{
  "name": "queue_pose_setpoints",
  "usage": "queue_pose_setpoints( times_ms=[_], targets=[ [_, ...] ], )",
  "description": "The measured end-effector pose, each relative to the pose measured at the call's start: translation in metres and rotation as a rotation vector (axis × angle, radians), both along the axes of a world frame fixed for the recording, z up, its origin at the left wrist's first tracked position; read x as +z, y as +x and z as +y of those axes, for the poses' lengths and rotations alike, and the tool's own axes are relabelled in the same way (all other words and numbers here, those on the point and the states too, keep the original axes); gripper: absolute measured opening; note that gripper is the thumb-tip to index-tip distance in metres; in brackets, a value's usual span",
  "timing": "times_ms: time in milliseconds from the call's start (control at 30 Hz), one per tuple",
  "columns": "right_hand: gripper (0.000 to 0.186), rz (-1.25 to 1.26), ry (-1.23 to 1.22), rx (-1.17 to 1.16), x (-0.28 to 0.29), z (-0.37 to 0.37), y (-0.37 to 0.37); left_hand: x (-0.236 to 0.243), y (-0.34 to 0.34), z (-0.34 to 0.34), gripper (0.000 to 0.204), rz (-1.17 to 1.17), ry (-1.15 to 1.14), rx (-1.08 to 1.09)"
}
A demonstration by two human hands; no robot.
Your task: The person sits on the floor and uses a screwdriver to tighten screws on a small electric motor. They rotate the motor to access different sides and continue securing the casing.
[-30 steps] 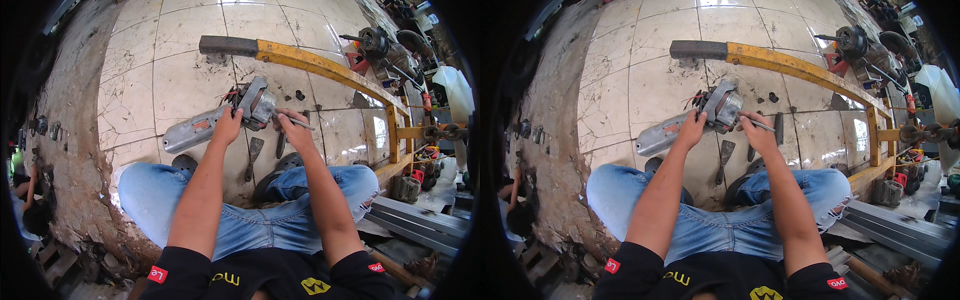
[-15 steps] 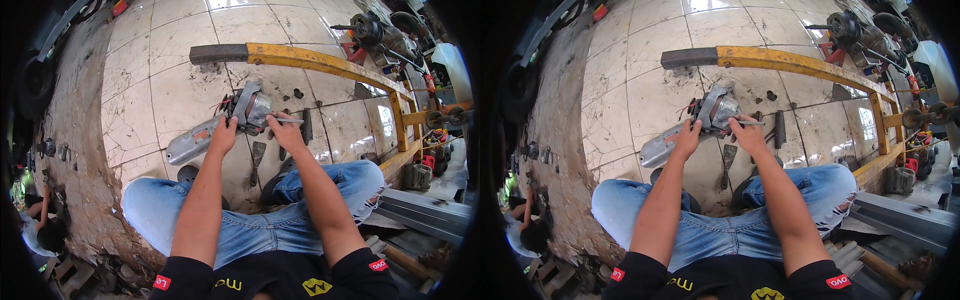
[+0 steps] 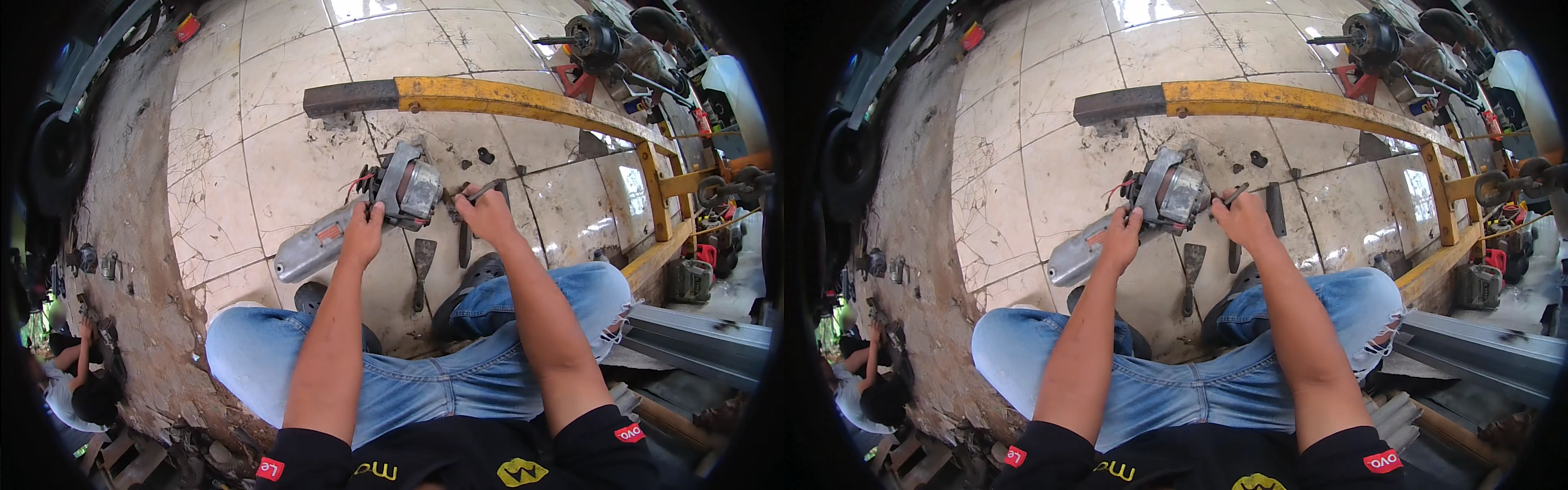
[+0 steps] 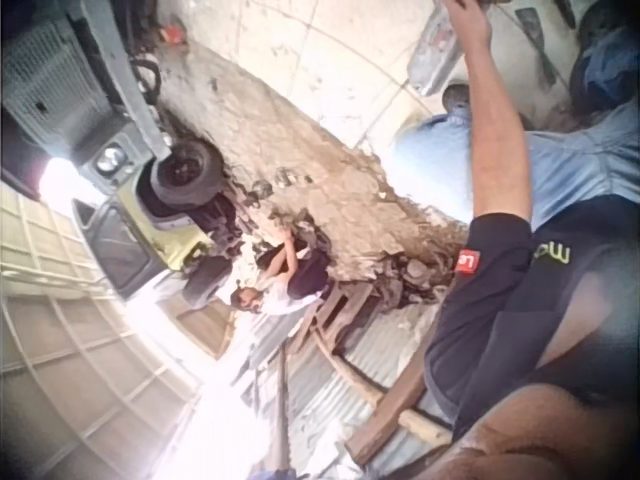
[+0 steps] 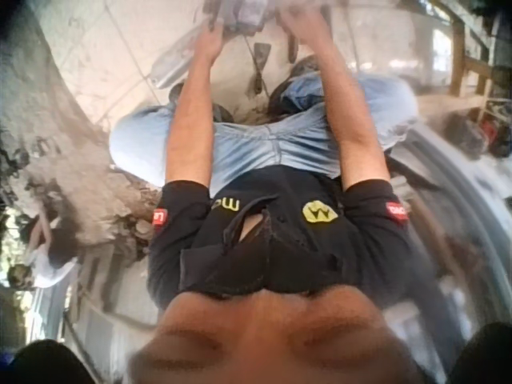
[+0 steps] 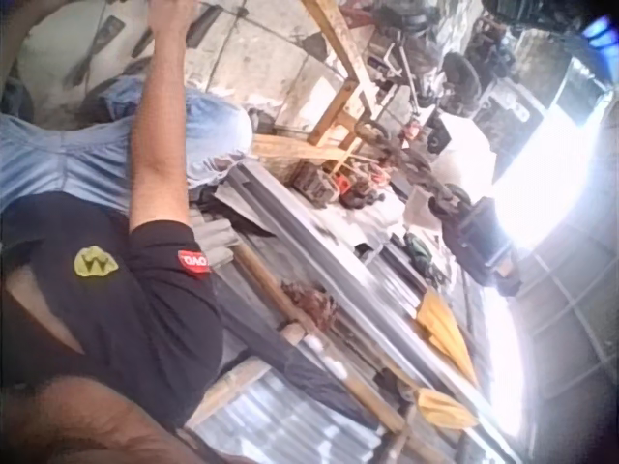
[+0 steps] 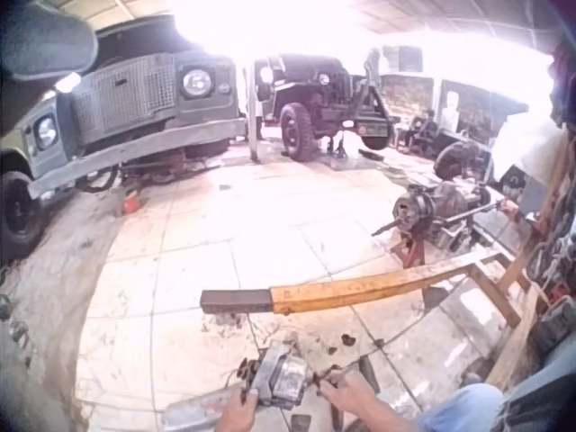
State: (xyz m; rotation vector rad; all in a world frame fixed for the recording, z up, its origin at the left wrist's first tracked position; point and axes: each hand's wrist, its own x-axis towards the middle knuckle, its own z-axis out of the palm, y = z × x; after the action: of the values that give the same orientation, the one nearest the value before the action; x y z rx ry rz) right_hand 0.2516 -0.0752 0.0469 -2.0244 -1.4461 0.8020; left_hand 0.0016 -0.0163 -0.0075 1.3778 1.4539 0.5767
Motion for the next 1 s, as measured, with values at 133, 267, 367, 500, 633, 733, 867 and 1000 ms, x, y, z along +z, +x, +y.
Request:
queue_pose_setpoints(
  times_ms=[133, 267, 367, 500, 633, 733, 867, 1000],
  targets=[
    [0.028, 0.455, 0.035, -0.112, 0.028, 0.014, -0.044, -0.008, -0.003, -0.001, 0.049, -0.062, -0.069, 0.029],
    [0.025, 0.351, 0.042, 0.139, 0.023, 0.042, -0.061, -0.007, 0.001, 0.002, 0.042, -0.160, -0.122, 0.005],
    [0.026, 0.272, 0.142, 0.015, 0.032, 0.066, -0.052, 0.003, 0.000, 0.001, 0.038, -0.207, -0.161, 0.031],
    [0.027, 0.351, -0.050, 0.227, 0.023, 0.063, -0.049, -0.003, -0.003, 0.000, 0.037, -0.289, -0.218, 0.079],
    [0.028, 0.315, 0.120, -0.002, 0.010, 0.083, -0.042, -0.012, 0.003, 0.002, 0.039, -0.241, -0.201, 0.075],
    [0.028, 0.186, 0.037, 0.056, 0.039, 0.096, -0.039, -0.023, -0.005, 0.002, 0.042, -0.203, -0.151, 0.065],
    [0.027, 0.267, -0.097, 0.278, 0.016, 0.084, -0.046, -0.019, -0.008, 0.001, 0.045, -0.265, -0.215, 0.056],
    [0.027, 0.199, 0.079, 0.000, 0.036, 0.098, -0.029, -0.026, -0.012, -0.004, 0.046, -0.244, -0.184, 0.054]
  ],
)
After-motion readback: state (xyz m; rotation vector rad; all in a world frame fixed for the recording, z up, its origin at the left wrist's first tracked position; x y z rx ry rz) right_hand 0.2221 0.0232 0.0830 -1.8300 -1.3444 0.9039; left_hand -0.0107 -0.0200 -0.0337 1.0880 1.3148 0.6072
